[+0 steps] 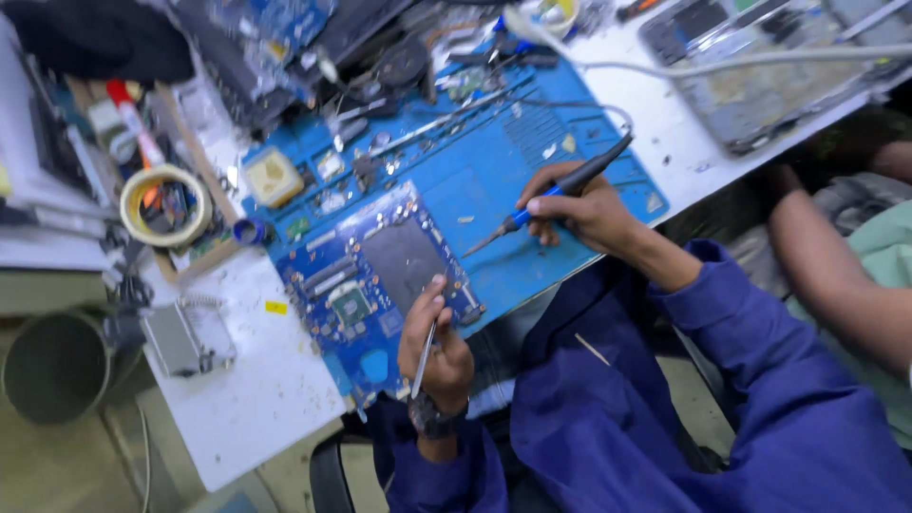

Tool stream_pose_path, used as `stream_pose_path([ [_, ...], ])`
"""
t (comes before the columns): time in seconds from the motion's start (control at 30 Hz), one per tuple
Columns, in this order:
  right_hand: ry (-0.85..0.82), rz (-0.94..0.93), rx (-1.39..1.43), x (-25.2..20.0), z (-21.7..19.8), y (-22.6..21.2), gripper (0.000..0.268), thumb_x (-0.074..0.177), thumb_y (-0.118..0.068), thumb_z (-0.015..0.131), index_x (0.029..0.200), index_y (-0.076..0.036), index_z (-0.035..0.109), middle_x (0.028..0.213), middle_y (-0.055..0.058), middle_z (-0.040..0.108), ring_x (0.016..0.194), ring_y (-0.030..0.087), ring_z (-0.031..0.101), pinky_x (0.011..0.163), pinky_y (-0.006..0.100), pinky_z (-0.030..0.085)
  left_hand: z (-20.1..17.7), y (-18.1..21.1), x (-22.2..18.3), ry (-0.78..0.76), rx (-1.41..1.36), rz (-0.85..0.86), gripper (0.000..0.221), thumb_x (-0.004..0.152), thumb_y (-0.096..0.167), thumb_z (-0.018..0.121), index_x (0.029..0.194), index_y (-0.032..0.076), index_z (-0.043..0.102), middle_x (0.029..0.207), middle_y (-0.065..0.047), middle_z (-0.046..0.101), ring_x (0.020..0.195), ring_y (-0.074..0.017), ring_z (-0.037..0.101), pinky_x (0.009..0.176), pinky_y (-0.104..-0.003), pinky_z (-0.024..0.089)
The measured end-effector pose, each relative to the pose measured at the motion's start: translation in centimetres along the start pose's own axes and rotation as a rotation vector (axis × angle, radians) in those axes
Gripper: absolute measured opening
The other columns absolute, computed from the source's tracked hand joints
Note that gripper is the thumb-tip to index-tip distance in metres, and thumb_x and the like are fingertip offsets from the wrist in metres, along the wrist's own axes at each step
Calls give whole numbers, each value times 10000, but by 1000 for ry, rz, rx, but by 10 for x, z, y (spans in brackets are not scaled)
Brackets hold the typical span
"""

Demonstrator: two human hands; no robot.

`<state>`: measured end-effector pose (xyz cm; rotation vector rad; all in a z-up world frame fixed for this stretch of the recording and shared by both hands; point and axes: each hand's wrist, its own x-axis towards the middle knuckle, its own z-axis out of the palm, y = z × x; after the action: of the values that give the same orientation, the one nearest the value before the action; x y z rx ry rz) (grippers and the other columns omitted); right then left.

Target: Repairing a laptop motherboard by soldering and desoldering components using a soldering iron and tweezers.

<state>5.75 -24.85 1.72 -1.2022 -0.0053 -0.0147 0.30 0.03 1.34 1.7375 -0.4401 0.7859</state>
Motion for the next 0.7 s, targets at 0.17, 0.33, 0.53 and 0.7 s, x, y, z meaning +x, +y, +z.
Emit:
stream_pose_path([
  [0.17, -104, 4, -36, 1, 5, -13, 128, 938, -88, 728, 970, 35, 735, 695, 165, 715, 522, 203, 687, 467, 256, 582, -4, -14, -11, -60, -27, 43, 205, 1114, 148, 550, 1225, -7, 625, 1240, -261, 726, 1175, -400, 761, 1014, -440, 678],
  [0.33, -148, -13, -12, 2, 2, -10, 131, 945, -82, 722, 984, 41, 739, 691, 155, 716, 516, 186, 681, 470, 246, 588, -2, -17, -9, -73, 25, 67, 204, 1130, 113, 498, 1261, -13, 594, 1312, -284, 692, 1239, -416, 729, 1049, -447, 667],
  [0.53, -176, -30, -54, 6, 2, -12, 141, 959, -87, 716, 1002, 46, 740, 703, 154, 723, 511, 185, 681, 473, 258, 601, -2, -12, -9, -20, 38, 77, 157, 1144, 86, 456, 1270, 7, 508, 1331, -286, 672, 1285, -436, 696, 1098, -480, 640],
  [0.7, -87, 38, -17, 5, -6, -11, 159, 935, -110, 728, 1003, 33, 738, 682, 144, 718, 518, 185, 692, 452, 237, 576, 3, -10, 0, -13, 25, 126, 105, 1124, 34, 476, 1199, 13, 547, 1293, -272, 667, 1245, -447, 712, 1080, -475, 655],
])
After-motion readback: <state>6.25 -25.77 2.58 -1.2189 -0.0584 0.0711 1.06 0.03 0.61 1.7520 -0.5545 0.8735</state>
